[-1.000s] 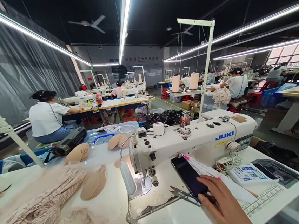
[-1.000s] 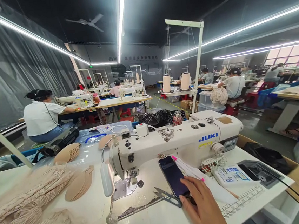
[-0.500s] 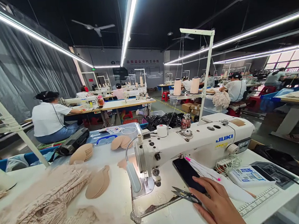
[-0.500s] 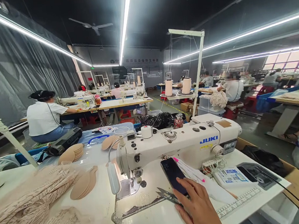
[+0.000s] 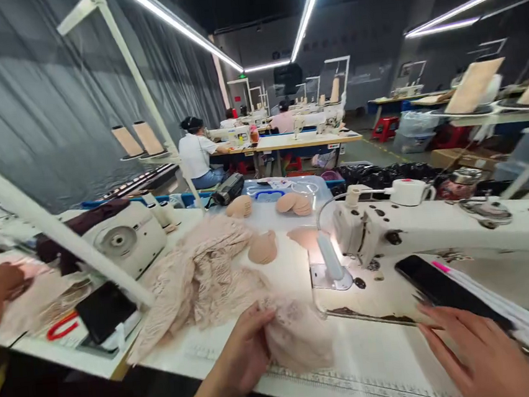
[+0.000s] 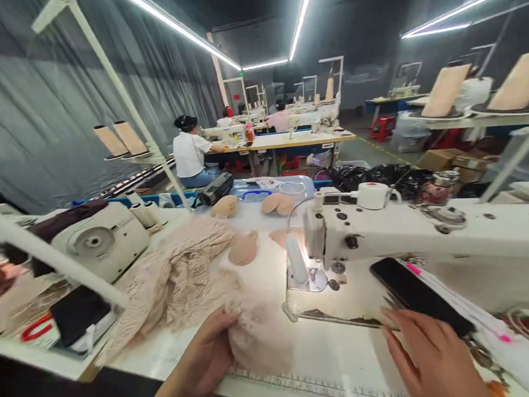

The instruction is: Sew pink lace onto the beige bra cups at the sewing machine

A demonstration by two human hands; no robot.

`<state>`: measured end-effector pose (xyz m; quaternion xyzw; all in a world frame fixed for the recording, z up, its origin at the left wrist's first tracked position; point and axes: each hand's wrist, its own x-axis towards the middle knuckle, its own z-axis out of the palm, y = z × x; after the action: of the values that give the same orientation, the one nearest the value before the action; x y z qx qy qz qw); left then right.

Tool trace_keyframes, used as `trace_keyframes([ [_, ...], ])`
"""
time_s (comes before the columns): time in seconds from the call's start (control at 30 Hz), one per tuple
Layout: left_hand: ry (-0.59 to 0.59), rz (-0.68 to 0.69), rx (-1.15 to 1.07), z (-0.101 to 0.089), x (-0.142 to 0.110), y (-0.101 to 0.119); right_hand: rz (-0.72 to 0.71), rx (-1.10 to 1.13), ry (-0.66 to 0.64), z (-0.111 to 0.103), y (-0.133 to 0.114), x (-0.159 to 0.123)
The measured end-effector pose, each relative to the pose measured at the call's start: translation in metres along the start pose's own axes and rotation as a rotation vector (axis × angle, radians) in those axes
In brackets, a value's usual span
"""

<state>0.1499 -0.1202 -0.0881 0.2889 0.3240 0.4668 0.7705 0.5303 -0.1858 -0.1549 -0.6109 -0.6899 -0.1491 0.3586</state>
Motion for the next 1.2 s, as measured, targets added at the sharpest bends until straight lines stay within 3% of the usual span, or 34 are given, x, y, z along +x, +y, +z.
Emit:
trace_keyframes([
  [0.13, 0.004, -0.029, -0.044, 0.02, -0.003, -0.002, 0.271, 0.651, -0.478, 0.001, -0.076, 0.01],
  [0.23, -0.031, -0.013, -0.048, 0.027, -0.007, -0.005, 0.447, 1.022, -0.643, 0.007, -0.127, 0.024],
  [0.33, -0.038, 0.034, -0.018, 0.029, -0.01, -0.006, 0.573, 1.095, -0.533, 0.017, -0.153, 0.031],
  [0.5, 0.066, 0.111, 0.063, 0.027, -0.014, -0.012, 0.55, 0.921, -0.299, 0.024, -0.165, 0.031],
  [0.63, 0.064, 0.108, 0.157, 0.018, -0.017, -0.02, 0.726, 1.103, -0.172, 0.025, -0.171, 0.031],
  [0.7, -0.02, 0.084, 0.321, 0.012, -0.018, -0.011, 0.837, 1.218, -0.219, 0.026, -0.17, 0.035],
  [0.8, -0.106, 0.108, 0.921, 0.006, -0.011, 0.026, 0.861, 1.149, -0.343, 0.031, -0.161, 0.046],
  [0.9, 0.022, 0.385, 1.433, 0.013, 0.017, 0.069, 0.785, 1.01, -0.414, 0.039, -0.149, 0.057],
  [0.97, -0.078, 0.549, 1.527, 0.025, 0.052, 0.082, 0.747, 0.988, -0.434, 0.045, -0.143, 0.06],
  [1.07, -0.161, 0.602, 1.548, 0.049, 0.121, 0.074, 0.69, 1.004, -0.443, 0.052, -0.138, 0.057],
  [1.2, -0.262, 0.542, 1.586, 0.075, 0.198, 0.038, 0.625, 0.993, -0.467, 0.058, -0.129, 0.051],
])
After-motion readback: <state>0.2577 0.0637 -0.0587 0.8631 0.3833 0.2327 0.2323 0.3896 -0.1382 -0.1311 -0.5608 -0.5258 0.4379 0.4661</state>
